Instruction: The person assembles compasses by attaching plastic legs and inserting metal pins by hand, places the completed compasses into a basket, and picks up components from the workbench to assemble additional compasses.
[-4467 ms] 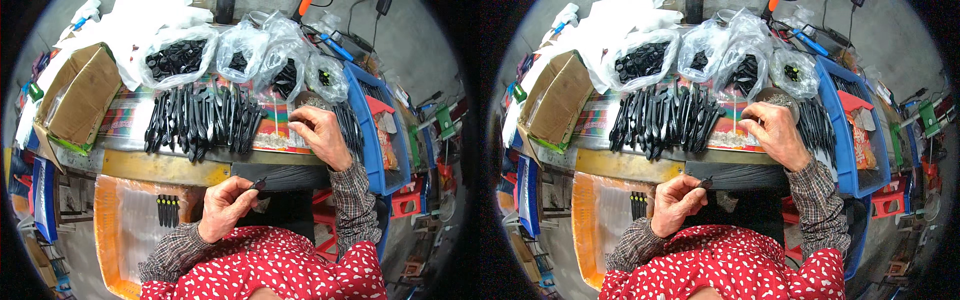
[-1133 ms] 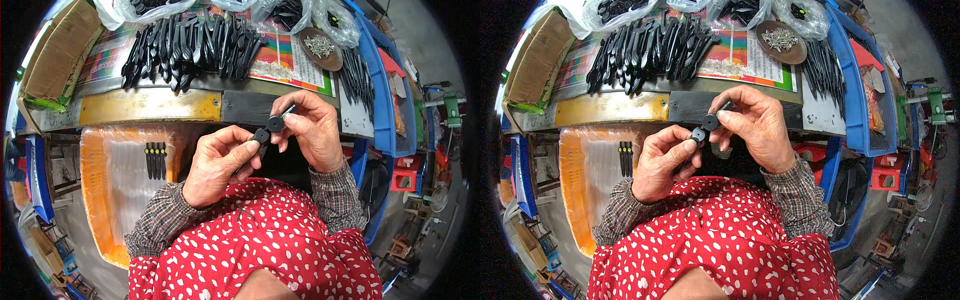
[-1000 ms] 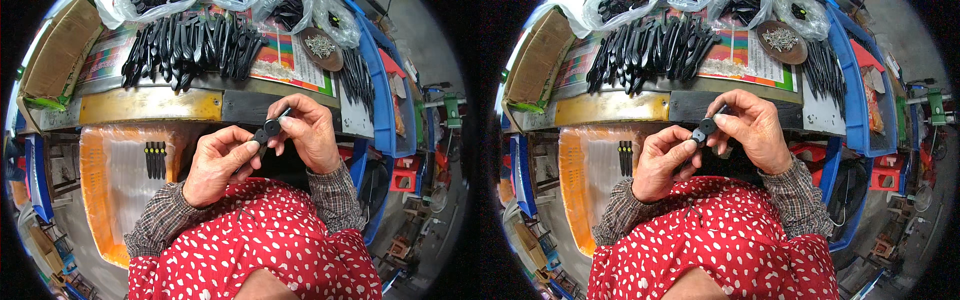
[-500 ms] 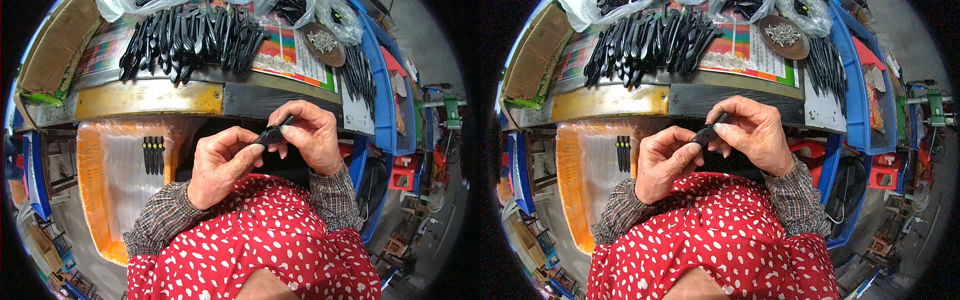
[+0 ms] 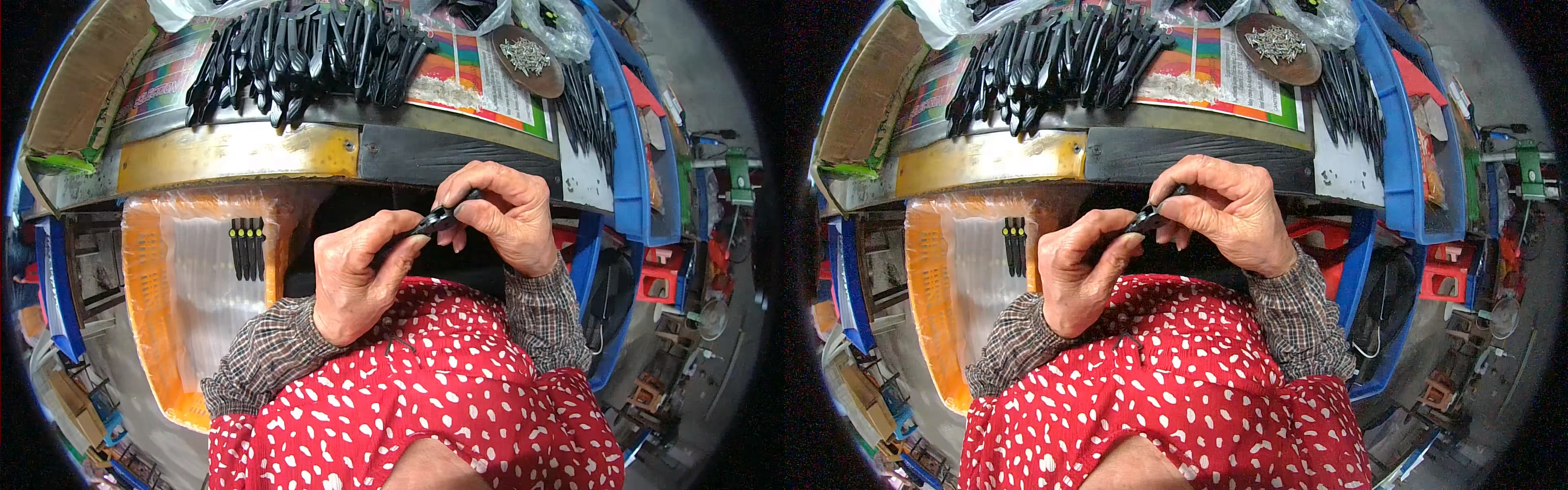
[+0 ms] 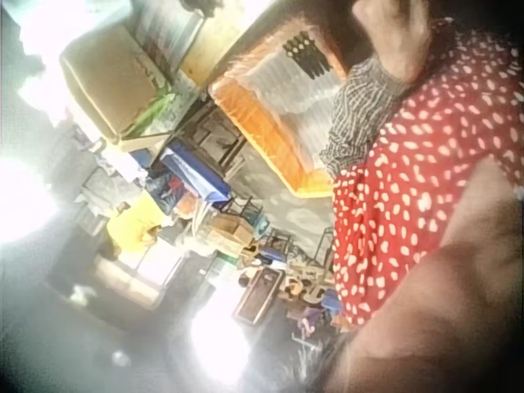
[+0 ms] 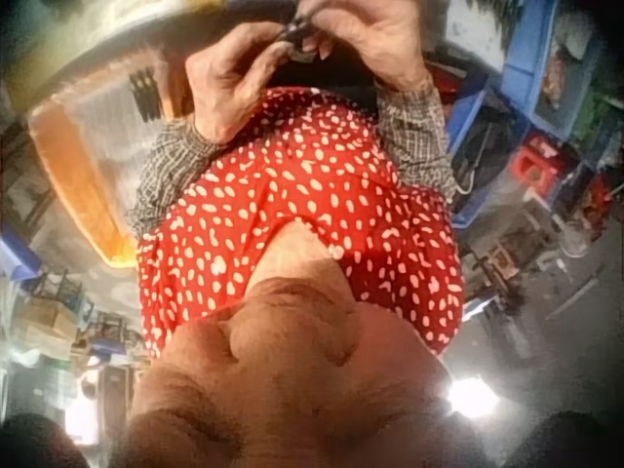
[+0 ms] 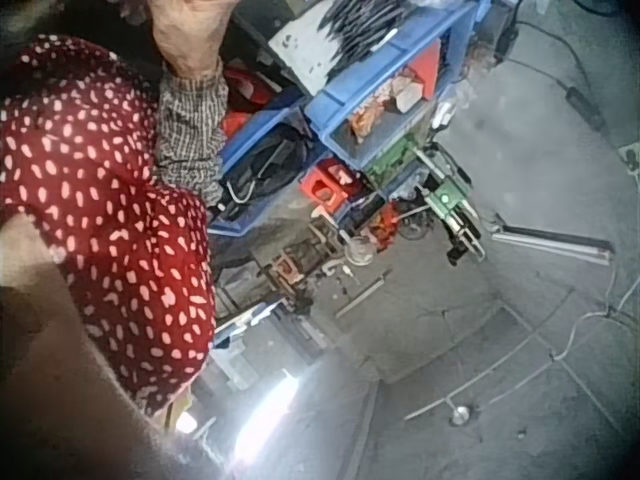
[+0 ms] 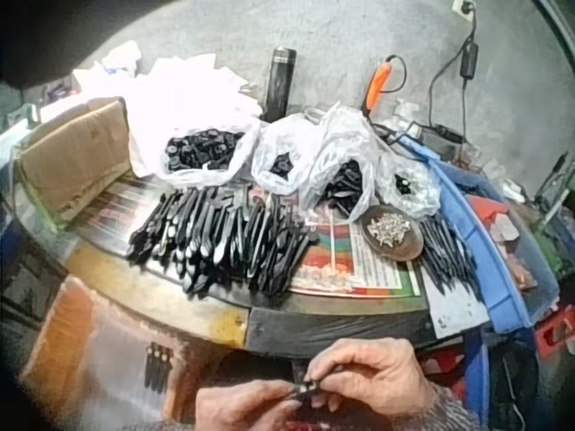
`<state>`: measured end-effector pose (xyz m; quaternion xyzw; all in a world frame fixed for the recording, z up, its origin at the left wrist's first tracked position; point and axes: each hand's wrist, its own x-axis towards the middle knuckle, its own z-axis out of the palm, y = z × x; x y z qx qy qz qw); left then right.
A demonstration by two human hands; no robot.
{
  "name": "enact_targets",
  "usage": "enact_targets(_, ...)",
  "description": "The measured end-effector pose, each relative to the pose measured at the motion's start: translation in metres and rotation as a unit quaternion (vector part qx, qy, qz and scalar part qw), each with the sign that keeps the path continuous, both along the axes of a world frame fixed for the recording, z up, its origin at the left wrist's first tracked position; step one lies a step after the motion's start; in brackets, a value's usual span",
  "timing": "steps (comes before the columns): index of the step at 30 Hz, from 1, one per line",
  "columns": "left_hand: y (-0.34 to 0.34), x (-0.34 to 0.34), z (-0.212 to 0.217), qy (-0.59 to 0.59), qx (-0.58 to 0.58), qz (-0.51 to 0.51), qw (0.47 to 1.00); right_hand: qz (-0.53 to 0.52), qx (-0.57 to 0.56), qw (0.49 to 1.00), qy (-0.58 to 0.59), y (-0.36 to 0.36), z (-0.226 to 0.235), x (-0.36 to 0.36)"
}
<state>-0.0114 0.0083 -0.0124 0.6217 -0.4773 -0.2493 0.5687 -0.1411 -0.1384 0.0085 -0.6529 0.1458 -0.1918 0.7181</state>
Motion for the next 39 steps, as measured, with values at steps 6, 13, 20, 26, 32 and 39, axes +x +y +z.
enact_targets(6, -0.002, -0.005, -0.001, 0.059, -0.004, -0.004, 0.998, -0.025, 0.05, 0.998, -0.029, 0.007, -0.01, -0.004)
enact_targets(13, -0.006, -0.002, -0.005, -0.126, -0.08, 0.018, 0.989, -0.031, 0.034, 0.996, -0.081, 0.005, -0.016, -0.002)
enact_targets(20, -0.006, -0.002, -0.011, -0.215, -0.107, 0.031, 0.97, -0.043, 0.054, 0.994, -0.083, 0.007, -0.023, -0.005)
enact_targets(26, -0.007, -0.004, -0.016, -0.234, -0.11, 0.028, 0.966, -0.013, -0.003, 0.998, -0.059, 0.004, -0.021, -0.008)
enact_targets(32, -0.004, -0.005, -0.002, 0.131, 0.076, -0.062, 0.987, -0.057, 0.052, 0.997, -0.019, 0.012, -0.013, -0.01)
enact_targets(39, -0.005, -0.015, -0.01, 0.495, 0.122, -0.135, 0.85, -0.105, 0.014, 0.992, 0.065, 0.017, -0.013, -0.015)
